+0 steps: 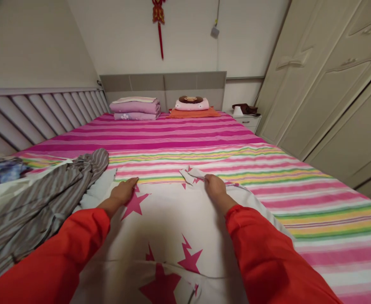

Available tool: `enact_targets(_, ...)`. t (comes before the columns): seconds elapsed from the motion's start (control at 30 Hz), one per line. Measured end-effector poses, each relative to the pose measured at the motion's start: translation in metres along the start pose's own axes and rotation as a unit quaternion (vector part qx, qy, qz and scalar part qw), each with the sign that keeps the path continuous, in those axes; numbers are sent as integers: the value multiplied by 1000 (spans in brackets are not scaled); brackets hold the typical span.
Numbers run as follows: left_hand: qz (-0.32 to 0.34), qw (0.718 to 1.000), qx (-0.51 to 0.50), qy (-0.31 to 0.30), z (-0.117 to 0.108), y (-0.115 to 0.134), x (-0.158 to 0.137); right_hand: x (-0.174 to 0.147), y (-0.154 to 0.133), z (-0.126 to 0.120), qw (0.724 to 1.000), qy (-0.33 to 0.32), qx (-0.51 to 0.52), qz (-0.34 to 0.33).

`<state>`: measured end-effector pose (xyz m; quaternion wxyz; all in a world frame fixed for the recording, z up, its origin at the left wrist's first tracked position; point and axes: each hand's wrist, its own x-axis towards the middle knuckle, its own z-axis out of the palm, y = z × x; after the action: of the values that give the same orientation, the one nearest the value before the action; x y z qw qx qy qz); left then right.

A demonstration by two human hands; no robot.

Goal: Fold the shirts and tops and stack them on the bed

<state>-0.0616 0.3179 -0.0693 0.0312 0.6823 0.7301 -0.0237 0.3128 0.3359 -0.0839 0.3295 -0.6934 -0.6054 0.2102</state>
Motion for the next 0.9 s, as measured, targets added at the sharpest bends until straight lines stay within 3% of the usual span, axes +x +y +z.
enact_targets(0.1, 2, 1000, 8, -17, -6, -10, 10, 15, 1, -15, 996, 30, 72, 39)
enact_targets(0.23, 19, 1000, 4, -4, -13, -18, 10, 28, -5, -55, 980, 68, 175, 57)
enact_targets(0.37, 33, 998, -21, 41, -15, -29, -10, 14, -12, -104, 926, 81, 367, 41)
enact_targets(0.43, 43, 996, -36, 62, -15, -36, -26, -6, -11, -124, 902, 71, 424, 38)
enact_targets(0.47, 50, 995, -44, 71, -14, -40, -35, -19, -9, -132, 904, 61, 421, 40)
enact_targets(0.6, 77, 988, -80, 103, -7, -57, -75, -80, 3, -155, 942, 25, 327, 76)
enact_targets(0.7, 86, 983, -109, 122, 5, -66, -106, -124, 16, -160, 949, 20, 295, 111)
enact_targets(0.9, 72, 974, -145, 157, 31, -74, -156, -185, 39, -153, 926, -15, 341, 163)
